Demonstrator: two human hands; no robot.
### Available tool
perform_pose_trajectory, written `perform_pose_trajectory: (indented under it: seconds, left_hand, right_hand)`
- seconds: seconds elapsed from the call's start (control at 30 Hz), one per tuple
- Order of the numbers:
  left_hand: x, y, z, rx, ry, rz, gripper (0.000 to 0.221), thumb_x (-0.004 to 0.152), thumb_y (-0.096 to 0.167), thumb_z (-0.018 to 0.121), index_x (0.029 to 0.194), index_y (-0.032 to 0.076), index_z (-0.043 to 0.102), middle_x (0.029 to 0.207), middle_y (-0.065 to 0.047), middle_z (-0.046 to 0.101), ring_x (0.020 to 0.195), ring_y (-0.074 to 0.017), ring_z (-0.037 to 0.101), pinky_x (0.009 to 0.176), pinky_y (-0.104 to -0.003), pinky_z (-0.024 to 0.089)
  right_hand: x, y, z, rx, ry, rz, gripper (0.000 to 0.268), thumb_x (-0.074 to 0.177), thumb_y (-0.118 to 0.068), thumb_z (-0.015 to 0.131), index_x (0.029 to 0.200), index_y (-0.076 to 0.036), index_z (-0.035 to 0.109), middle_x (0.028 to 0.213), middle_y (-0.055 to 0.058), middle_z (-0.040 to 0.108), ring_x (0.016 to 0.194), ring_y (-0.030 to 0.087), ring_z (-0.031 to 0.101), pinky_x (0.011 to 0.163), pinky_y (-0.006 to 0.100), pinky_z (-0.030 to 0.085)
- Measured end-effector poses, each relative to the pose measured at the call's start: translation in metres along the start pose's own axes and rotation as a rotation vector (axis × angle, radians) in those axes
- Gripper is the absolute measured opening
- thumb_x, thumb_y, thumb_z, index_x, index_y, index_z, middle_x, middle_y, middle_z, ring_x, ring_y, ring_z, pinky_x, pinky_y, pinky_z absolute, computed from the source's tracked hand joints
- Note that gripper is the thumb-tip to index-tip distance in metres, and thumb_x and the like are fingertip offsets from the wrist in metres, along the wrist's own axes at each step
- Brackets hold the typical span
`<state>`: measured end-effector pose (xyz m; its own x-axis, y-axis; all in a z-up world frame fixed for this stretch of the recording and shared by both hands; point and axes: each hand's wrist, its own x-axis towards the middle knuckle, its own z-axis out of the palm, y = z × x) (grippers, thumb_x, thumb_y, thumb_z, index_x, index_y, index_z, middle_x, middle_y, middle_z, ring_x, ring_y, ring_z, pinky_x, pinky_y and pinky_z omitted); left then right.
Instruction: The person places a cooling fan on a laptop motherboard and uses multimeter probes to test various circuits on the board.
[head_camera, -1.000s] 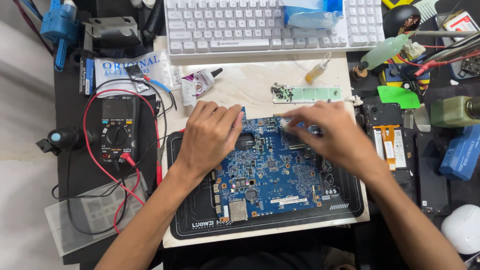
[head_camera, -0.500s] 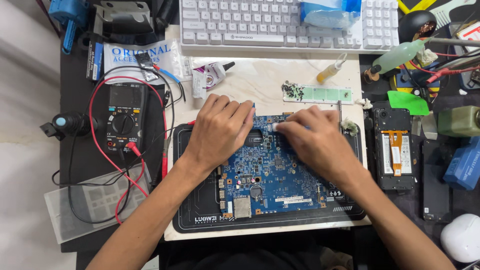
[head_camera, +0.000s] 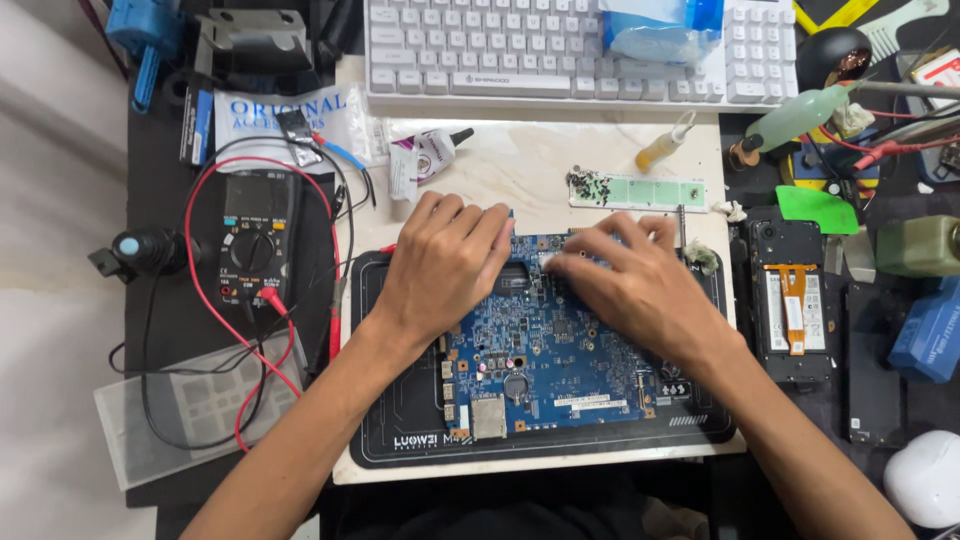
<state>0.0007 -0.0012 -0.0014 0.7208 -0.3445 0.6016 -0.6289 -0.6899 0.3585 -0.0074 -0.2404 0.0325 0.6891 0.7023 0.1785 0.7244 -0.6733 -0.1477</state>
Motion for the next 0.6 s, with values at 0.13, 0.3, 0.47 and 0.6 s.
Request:
perform_pose_trajectory:
  seconds: [0.13, 0.3, 0.47, 0.6]
  left_hand:
    - [0.000, -0.001, 0.000, 0.010, 0.004, 0.021, 0.011, 0.094, 0.010, 0.071, 0.097, 0.000, 0.070, 0.079, -0.011, 0.068, 0.081, -0.0263, 0.062, 0.083, -0.040, 0.048]
    - [0.000, -0.002, 0.001, 0.013, 0.008, 0.020, 0.011, 0.095, 0.010, 0.071, 0.099, 0.000, 0.071, 0.079, -0.010, 0.067, 0.080, -0.0257, 0.062, 0.083, -0.040, 0.048]
    - [-0.001, -0.001, 0.002, 0.015, 0.003, 0.024, 0.012, 0.094, 0.010, 0.071, 0.098, -0.001, 0.071, 0.078, -0.011, 0.067, 0.080, -0.0265, 0.062, 0.082, -0.040, 0.048]
    - [-0.001, -0.002, 0.001, 0.014, 0.002, 0.024, 0.011, 0.094, 0.010, 0.071, 0.099, -0.001, 0.071, 0.078, -0.011, 0.067, 0.080, -0.0264, 0.062, 0.082, -0.040, 0.048]
  right_hand:
    - [0.006, 0.003, 0.005, 0.015, 0.035, -0.013, 0.026, 0.086, -0.011, 0.075, 0.112, -0.018, 0.076, 0.106, -0.003, 0.071, 0.102, 0.020, 0.059, 0.090, 0.039, 0.041]
    - [0.006, -0.003, 0.004, -0.065, 0.009, -0.032, 0.025, 0.081, -0.008, 0.075, 0.104, -0.019, 0.077, 0.102, -0.005, 0.071, 0.103, 0.020, 0.060, 0.088, 0.042, 0.040]
    - [0.005, -0.008, 0.001, -0.076, 0.004, -0.028, 0.020, 0.083, -0.010, 0.076, 0.102, -0.018, 0.077, 0.099, -0.005, 0.071, 0.106, 0.019, 0.060, 0.092, 0.046, 0.037]
    - [0.003, -0.010, 0.004, -0.076, 0.000, -0.041, 0.022, 0.082, -0.010, 0.076, 0.103, -0.017, 0.077, 0.103, -0.005, 0.072, 0.108, 0.019, 0.060, 0.093, 0.044, 0.036]
